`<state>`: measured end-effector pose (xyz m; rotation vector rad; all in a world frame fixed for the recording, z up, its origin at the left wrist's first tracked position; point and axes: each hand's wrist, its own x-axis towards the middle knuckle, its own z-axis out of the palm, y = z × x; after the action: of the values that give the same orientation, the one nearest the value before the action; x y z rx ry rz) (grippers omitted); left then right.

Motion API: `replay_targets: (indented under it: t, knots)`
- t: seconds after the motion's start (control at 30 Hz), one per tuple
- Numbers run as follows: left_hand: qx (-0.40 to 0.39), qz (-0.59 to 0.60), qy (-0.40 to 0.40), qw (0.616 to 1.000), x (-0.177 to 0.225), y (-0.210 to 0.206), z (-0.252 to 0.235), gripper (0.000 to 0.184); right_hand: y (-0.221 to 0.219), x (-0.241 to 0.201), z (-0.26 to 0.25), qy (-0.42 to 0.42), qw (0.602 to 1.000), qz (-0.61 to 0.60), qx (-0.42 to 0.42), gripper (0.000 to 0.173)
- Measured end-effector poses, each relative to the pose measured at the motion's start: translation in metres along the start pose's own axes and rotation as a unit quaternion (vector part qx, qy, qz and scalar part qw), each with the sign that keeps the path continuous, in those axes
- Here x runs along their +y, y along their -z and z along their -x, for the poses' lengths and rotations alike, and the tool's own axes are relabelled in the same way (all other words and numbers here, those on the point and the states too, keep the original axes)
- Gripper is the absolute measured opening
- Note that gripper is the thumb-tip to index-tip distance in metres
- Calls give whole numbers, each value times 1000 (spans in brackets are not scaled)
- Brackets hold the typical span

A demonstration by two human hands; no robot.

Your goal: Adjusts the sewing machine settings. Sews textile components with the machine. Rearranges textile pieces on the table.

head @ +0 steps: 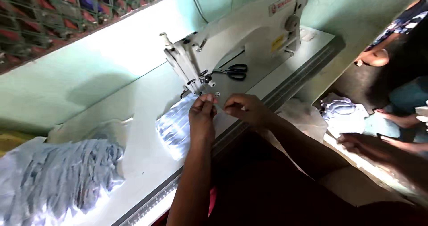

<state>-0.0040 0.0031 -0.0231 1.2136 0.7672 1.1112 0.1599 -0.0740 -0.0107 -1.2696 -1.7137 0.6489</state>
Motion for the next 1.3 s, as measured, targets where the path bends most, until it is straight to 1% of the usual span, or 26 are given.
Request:
replay_targets:
  t: [0.03, 0.07, 0.13, 0.23, 0.3, 0.33, 0.37, 0.4, 0.43, 0.47, 0.5, 0.53, 0.57, 0.6, 0.67, 0.73, 0.77, 0.83, 0.9, 0.93, 0.97, 1.0, 1.13, 1.3]
  knots:
    - [-4, 2, -3, 1000, -1, 2, -1, 17, -4, 21, -3, 29, 999, -8, 37, 17]
    - [-6, 3, -6, 1000, -2, 3, -2, 16, -4, 28, -5, 29, 998, -13, 61, 20]
    - [-5, 8, -10, 1000, -4, 6, -3, 15, -1, 30, -7, 14, 995, 12, 95, 23]
    - [-2, -13, -12, 1000, -3, 10, -3, 16, 1, 32, -11, 30, 985, 64, 158, 27]
    - [-14, -95, -37, 995, 0, 14, 0, 15, 1, 29, -13, 65, 973, 89, 201, 28]
    - [-19, -160, -71, 984, 1, 16, 1, 13, 1, 26, -14, 99, 967, 95, 215, 25]
    - [-17, -242, -111, 964, 3, 17, 2, 12, 1, 23, -17, 140, 962, 91, 216, 23]
    - [-8, -336, -156, 929, 5, 17, 4, 14, 2, 18, -20, 180, 961, 74, 198, 22]
    - [-3, -420, -199, 886, 8, 17, 6, 17, 1, 13, -24, 205, 964, 49, 160, 24]
    - [-4, -477, -232, 848, 11, 17, 9, 20, 1, 7, -28, 211, 971, 30, 107, 29]
    - [-6, -512, -260, 819, 14, 17, 10, 22, 0, 3, -33, 204, 977, 14, 55, 34]
    - [-6, -533, -285, 797, 17, 18, 11, 22, -2, 0, -38, 190, 982, 7, 12, 37]
    - [-3, -545, -304, 781, 19, 19, 11, 22, -5, 1, -42, 178, 984, 6, -13, 37]
    - [1, -551, -314, 774, 23, 20, 11, 22, -8, 2, -46, 170, 985, 10, -20, 34]
    - [8, -547, -306, 779, 31, 21, 12, 20, -12, 5, -51, 160, 987, 16, -11, 26]
    - [22, -533, -305, 789, 37, 23, 9, 19, -15, 6, -55, 172, 985, -3, 20, 18]
    - [28, -515, -303, 801, 40, 24, 8, 19, -15, 7, -57, 182, 983, -18, 34, 15]
    - [36, -461, -279, 842, 45, 24, 6, 14, -13, 9, -61, 206, 976, -44, 49, 14]
    - [26, -390, -232, 891, 49, 21, 4, 10, -9, 8, -64, 221, 972, -56, 56, 16]
    - [15, -361, -213, 908, 50, 21, 3, 7, -7, 7, -66, 221, 972, -58, 56, 15]
    - [8, -346, -199, 917, 49, 20, 2, 7, -5, 6, -67, 225, 971, -55, 60, 14]
    - [9, -346, -192, 918, 48, 18, 1, 10, -3, 6, -68, 229, 970, -48, 68, 12]
    - [38, -416, -208, 884, 46, 5, 2, 20, 1, 10, -74, 253, 962, -32, 95, 11]
    - [63, -464, -215, 857, 45, -6, -1, 28, 0, 15, -85, 270, 957, -22, 104, 9]
